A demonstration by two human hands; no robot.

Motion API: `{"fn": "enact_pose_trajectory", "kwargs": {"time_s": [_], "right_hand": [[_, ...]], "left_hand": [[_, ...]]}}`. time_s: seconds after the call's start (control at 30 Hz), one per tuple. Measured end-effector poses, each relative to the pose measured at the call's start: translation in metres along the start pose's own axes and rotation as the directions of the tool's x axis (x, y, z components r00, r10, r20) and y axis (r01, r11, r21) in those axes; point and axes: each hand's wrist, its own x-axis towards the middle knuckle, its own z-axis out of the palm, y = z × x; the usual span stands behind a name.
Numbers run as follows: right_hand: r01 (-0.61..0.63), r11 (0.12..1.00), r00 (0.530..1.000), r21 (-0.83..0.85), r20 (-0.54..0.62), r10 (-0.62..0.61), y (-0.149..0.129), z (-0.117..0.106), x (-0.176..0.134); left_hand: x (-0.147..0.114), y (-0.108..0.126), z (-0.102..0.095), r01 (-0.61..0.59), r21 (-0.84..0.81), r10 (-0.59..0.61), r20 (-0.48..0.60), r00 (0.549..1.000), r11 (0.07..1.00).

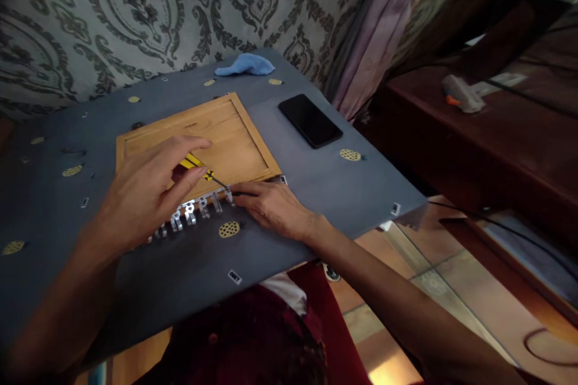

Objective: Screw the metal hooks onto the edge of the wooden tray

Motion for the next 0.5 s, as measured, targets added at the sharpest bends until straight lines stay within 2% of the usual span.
{"fn": "enact_pose_trajectory", "kwargs": {"time_s": [0.07, 0.23, 0.37, 0.5], "right_hand": [[-0.007, 1.0, 0.999, 0.002, 0.032, 0.007, -0.0023, -0.002, 0.0009], [-0.065, 0.998, 0.988, -0.017, 0.142, 0.067, -0.0064, -0.0067, 0.0034], [-0.07, 0.997, 0.988, -0.026, 0.139, 0.073, -0.0056, -0.0063, 0.0036], [-0.057, 0.998, 0.987, -0.022, 0.149, 0.06, -0.0043, -0.0052, 0.0033]], "left_hand": [[0.0001, 0.0002, -0.0021, -0.005, -0.01, 0.005, 0.009, 1.0, 1.0], [-0.0005, -0.0029, -0.0002, 0.036, -0.003, -0.036, -0.063, 0.997, 0.999], [-0.0018, -0.0034, 0.0041, 0.075, 0.036, -0.07, -0.121, 0.99, 0.997], [-0.0025, -0.0038, 0.0049, 0.057, 0.051, -0.052, -0.1, 0.994, 0.997]]}}
